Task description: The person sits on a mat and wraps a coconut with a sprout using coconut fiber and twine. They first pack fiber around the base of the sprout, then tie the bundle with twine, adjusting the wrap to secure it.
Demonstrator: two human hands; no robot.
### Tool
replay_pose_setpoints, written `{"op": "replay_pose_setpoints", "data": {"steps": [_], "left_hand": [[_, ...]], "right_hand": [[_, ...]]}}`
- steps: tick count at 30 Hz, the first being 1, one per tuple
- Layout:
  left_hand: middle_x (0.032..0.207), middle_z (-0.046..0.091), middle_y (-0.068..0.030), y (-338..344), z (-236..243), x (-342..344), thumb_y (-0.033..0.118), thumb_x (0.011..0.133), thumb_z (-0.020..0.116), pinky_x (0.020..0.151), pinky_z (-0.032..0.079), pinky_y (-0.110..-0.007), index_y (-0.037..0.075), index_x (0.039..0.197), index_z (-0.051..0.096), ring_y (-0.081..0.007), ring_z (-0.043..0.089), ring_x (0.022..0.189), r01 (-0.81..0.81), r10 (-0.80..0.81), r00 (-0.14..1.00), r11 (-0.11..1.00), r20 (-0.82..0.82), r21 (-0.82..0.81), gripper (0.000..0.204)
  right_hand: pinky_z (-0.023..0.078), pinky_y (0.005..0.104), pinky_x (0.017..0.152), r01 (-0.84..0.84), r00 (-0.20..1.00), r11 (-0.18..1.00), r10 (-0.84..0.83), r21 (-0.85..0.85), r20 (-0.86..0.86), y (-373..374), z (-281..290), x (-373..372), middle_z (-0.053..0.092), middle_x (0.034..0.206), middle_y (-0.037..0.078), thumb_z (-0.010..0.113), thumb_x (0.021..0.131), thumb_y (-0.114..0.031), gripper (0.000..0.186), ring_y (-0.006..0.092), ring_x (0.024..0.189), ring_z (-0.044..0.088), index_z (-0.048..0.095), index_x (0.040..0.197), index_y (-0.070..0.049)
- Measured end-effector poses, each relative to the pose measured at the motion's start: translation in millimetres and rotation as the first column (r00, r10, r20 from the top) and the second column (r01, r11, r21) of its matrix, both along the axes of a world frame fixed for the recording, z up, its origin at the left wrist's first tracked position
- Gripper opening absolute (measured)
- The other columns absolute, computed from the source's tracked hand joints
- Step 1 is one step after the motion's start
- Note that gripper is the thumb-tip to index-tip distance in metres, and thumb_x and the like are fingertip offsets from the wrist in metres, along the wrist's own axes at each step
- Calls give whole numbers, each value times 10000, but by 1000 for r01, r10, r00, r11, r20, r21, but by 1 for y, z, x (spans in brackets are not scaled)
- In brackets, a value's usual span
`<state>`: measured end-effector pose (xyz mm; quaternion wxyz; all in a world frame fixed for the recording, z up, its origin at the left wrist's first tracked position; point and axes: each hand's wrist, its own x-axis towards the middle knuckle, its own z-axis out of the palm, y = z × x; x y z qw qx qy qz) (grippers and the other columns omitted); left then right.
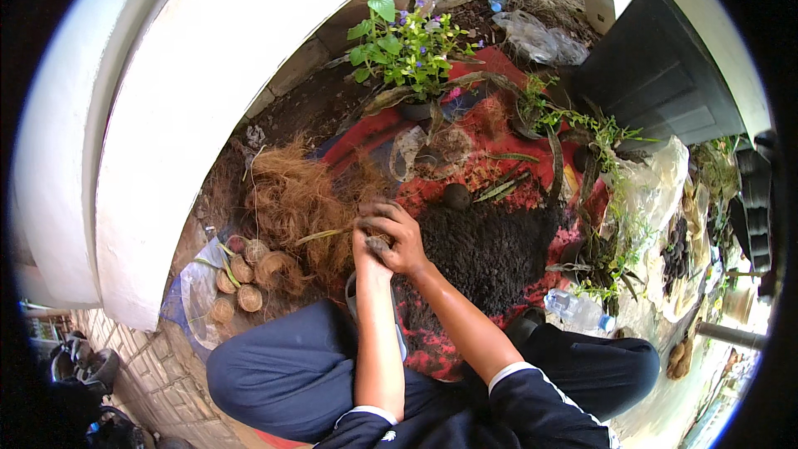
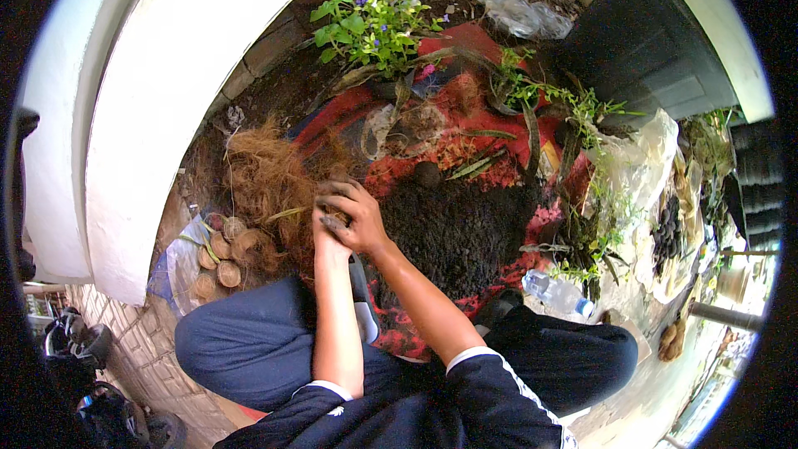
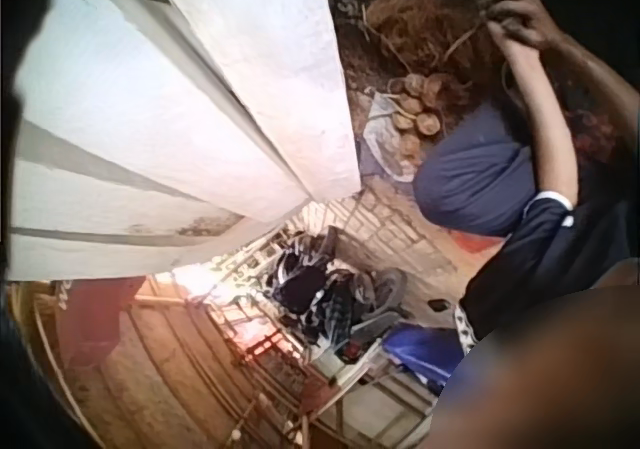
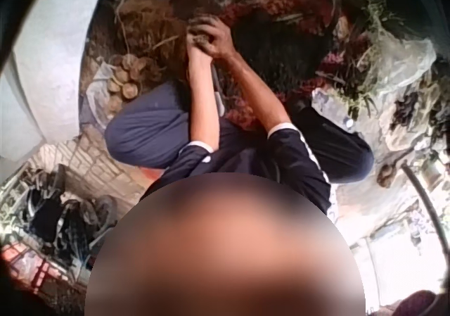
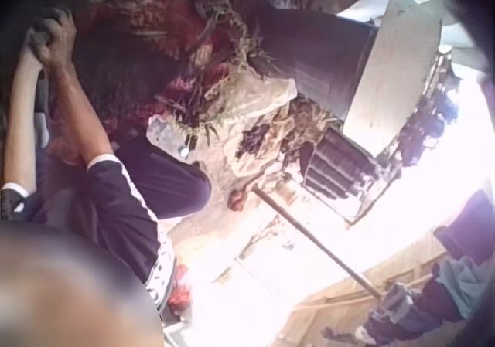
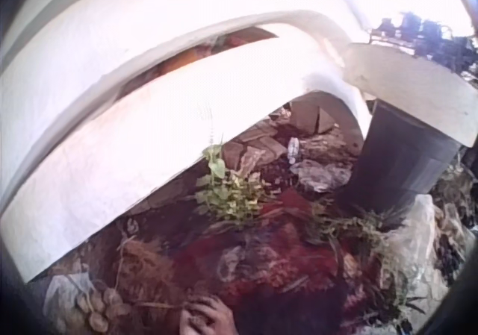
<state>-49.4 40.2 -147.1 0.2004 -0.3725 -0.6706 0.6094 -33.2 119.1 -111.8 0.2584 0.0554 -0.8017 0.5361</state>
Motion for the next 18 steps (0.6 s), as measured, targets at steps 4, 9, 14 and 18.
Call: {"op": "replay_pose_setpoints", "data": {"steps": [4, 9, 14, 18], "left_hand": [[953, 585, -26, -1, 5, -4, 387, 930, 452, 776, 489, -308, 105, 967, 567, -152, 582, 873, -257, -789, 612, -131, -56, -958, 306], [959, 583, -38, -4, 3, -9, 366, 928, 434, 774, 498, -301, 97, 979, 557, -156, 588, 867, -285, -770, 620, -42, -151, -958, 301], [938, 587, -27, -5, -4, -9, 335, 946, 386, 739, 507, -291, 99, 954, 556, -155, 601, 828, -259, -773, 626, -83, -102, -962, 292], [1023, 594, -72, 2, 1, -11, 449, 921, 417, 855, 483, -358, 102, 1002, 567, -216, 587, 963, -280, -783, 600, -12, -165, -960, 386]], "right_hand": [[514, 393, 755, 66, 997, 997, -64, 48, -39, 4, -7, -8, 644, 900, 136, 678, 725, -113, 157, 333, 834, 623, 667, 850, -21], [493, 422, 831, 7, 990, 987, 15, 163, -137, 7, -15, -10, 643, 895, 130, 668, 732, -98, 155, 334, 878, 619, 673, 872, -30], [460, 456, 885, -65, 993, 994, 73, 90, -92, 10, -19, -12, 631, 968, 99, 701, 727, -160, 212, 323, 946, 586, 673, 912, -61], [479, 432, 856, -35, 990, 965, 70, 260, -126, 17, -16, -13, 631, 976, 90, 708, 720, -152, 195, 325, 948, 589, 670, 893, -70]]}}
